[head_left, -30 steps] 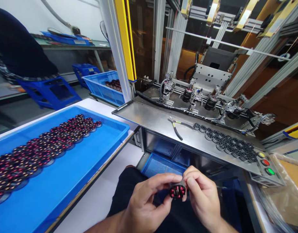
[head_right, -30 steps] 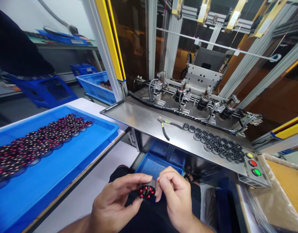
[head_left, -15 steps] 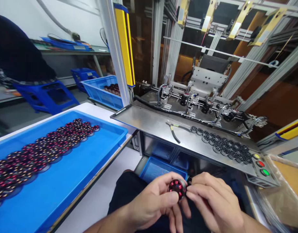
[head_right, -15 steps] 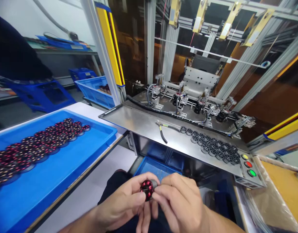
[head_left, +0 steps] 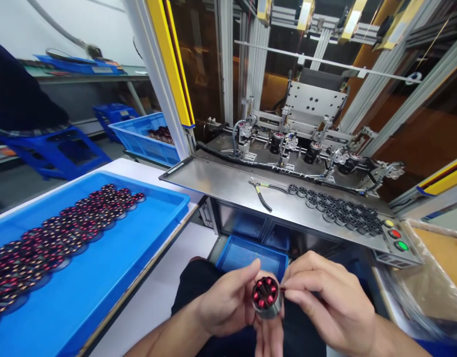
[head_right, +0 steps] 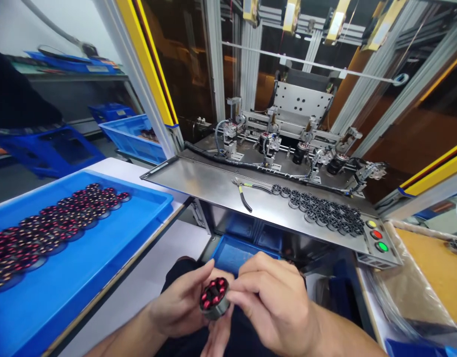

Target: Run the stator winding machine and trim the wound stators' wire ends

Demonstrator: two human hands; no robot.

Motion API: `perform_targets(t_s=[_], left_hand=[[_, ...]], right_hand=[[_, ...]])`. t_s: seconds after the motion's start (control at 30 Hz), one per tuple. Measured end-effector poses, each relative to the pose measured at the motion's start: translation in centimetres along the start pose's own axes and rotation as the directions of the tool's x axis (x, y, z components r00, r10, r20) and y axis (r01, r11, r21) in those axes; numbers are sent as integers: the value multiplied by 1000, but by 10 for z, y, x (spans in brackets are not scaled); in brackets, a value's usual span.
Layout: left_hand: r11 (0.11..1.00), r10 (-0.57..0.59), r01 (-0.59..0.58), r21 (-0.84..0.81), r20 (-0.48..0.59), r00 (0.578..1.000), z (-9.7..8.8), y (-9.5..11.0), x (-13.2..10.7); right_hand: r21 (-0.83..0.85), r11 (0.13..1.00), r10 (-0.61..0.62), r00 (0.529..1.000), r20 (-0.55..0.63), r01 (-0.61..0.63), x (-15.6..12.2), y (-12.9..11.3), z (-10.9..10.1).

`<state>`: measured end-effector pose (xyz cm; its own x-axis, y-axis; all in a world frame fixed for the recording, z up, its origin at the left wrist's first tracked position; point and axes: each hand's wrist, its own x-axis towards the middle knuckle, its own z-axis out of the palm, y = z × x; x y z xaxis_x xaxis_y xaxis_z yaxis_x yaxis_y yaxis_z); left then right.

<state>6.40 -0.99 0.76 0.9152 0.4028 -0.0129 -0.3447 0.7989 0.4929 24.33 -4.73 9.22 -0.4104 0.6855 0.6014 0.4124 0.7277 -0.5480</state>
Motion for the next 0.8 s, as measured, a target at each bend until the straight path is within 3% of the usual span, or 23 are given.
perform_targets(t_s=[0.13,0.27,0.33,0.4,0.47,0.53,0.57,0.63,0.7,0.8], left_hand=[[962,254,-248,111,-38,967,15,5,-10],[841,537,-518,155,-132,833,24,14,-11],[822,567,-549,151,-135,813,20,15,-4],[904,422,-405,139,-125,898,12,13,5],[985,135,-128,117,-53,989,4,8,13],[993,-49,44,111,46,998,-1,4,17],[992,-47,39,122,68,997,-1,2,18],[983,83,-89,159,41,996,2,1,16],[940,271,-255,228,-43,962,8,2,12],[788,560,-490,373,-102,822,13,3,10]], right_hand=[[-46,996,72,995,-68,-75,0,-2,-4],[5,983,182,971,-155,-184,2,-1,-3],[69,985,165,977,-138,-156,2,1,-1],[116,989,102,988,-113,-89,2,4,-1],[125,992,49,993,-104,-36,2,6,-2],[113,993,35,994,-100,-24,0,6,-5],[100,995,35,994,-99,-25,0,7,-6],[72,996,52,993,-108,-45,-2,6,-8],[43,995,91,987,-133,-86,-3,6,-9],[15,989,148,971,-186,-148,-3,6,-5]])
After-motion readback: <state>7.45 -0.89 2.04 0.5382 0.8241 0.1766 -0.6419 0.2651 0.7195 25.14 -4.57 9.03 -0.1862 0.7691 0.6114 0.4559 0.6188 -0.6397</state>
